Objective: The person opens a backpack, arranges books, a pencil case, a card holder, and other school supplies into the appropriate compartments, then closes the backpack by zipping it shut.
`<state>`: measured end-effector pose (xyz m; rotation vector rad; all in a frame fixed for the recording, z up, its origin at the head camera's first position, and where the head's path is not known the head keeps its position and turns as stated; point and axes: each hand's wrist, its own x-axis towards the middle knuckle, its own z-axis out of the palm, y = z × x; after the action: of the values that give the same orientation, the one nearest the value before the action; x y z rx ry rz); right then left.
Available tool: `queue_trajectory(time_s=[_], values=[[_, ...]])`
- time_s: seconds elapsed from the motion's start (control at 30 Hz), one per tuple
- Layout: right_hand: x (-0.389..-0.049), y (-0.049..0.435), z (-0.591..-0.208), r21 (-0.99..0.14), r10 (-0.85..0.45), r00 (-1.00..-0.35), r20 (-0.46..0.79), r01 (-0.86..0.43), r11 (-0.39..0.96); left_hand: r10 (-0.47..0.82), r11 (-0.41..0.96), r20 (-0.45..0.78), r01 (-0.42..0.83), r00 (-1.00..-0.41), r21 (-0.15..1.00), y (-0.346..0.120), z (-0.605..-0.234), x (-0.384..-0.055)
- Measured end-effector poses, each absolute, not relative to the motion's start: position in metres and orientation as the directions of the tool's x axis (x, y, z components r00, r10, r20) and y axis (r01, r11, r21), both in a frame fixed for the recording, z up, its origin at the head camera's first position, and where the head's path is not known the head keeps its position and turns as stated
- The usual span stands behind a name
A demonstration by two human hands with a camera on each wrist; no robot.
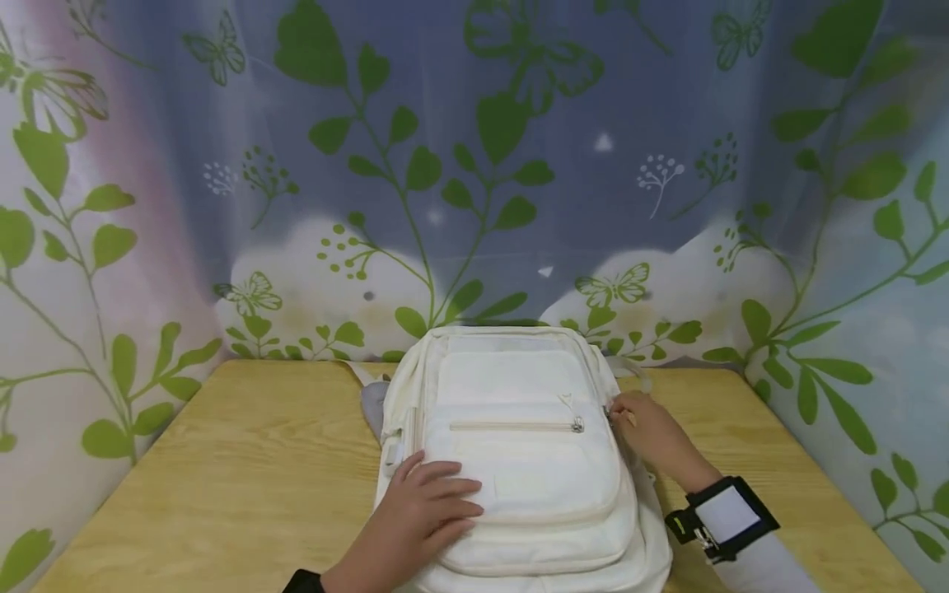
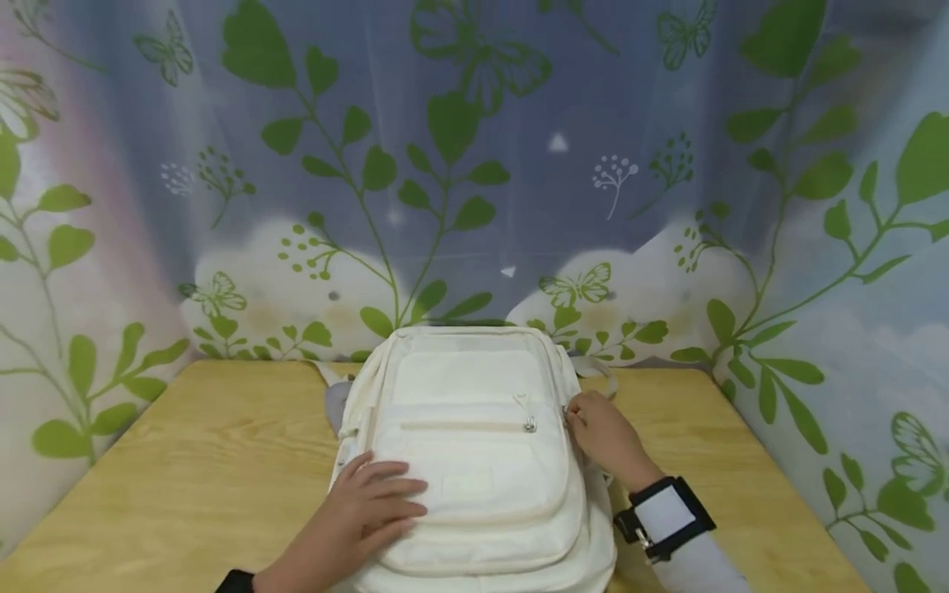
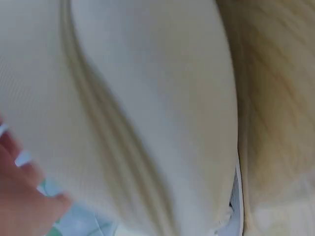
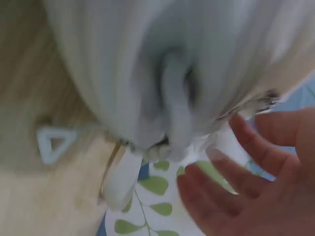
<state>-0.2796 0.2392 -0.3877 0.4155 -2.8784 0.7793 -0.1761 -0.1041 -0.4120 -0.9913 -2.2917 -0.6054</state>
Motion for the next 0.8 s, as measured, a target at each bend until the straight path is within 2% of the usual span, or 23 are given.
queue_trajectory(time_s=[0.03,0.13,0.2,0.27,0.37,0.47,0.63,0.8], values=[[-0.274,0.241,-0.387,-0.51,-0.248,-0.954,0.166,-0.299,0.807,0.471,0.648,0.656,0.735,-0.59,0.196,-0.105,-0.412,-0.176],[-0.258,0.248,-0.39,-0.643,-0.305,-0.952,0.032,-0.254,0.723,0.335,0.733,0.577,0.591,-0.745,0.337,-0.112,-0.411,-0.176],[-0.248,0.25,-0.391,-0.733,-0.33,-0.937,-0.114,-0.145,0.665,0.261,0.758,0.464,0.477,-0.847,0.445,-0.116,-0.411,-0.178],[-0.241,0.249,-0.393,-0.779,-0.344,-0.908,-0.241,-0.031,0.626,0.231,0.745,0.326,0.382,-0.917,0.547,-0.12,-0.412,-0.181],[-0.235,0.245,-0.394,-0.804,-0.345,-0.871,-0.349,0.09,0.589,0.257,0.688,0.247,0.356,-0.934,0.632,-0.124,-0.416,-0.186],[-0.233,0.24,-0.395,-0.805,-0.343,-0.87,-0.354,0.097,0.585,0.276,0.663,0.225,0.355,-0.934,0.659,-0.129,-0.419,-0.188],[-0.236,0.236,-0.394,-0.792,-0.356,-0.874,-0.332,0.053,0.608,0.276,0.653,0.248,0.37,-0.929,0.661,-0.134,-0.423,-0.193],[-0.244,0.232,-0.38,-0.727,-0.377,-0.89,-0.259,-0.077,0.682,0.291,0.677,0.207,0.354,-0.934,0.646,-0.137,-0.414,-0.199]])
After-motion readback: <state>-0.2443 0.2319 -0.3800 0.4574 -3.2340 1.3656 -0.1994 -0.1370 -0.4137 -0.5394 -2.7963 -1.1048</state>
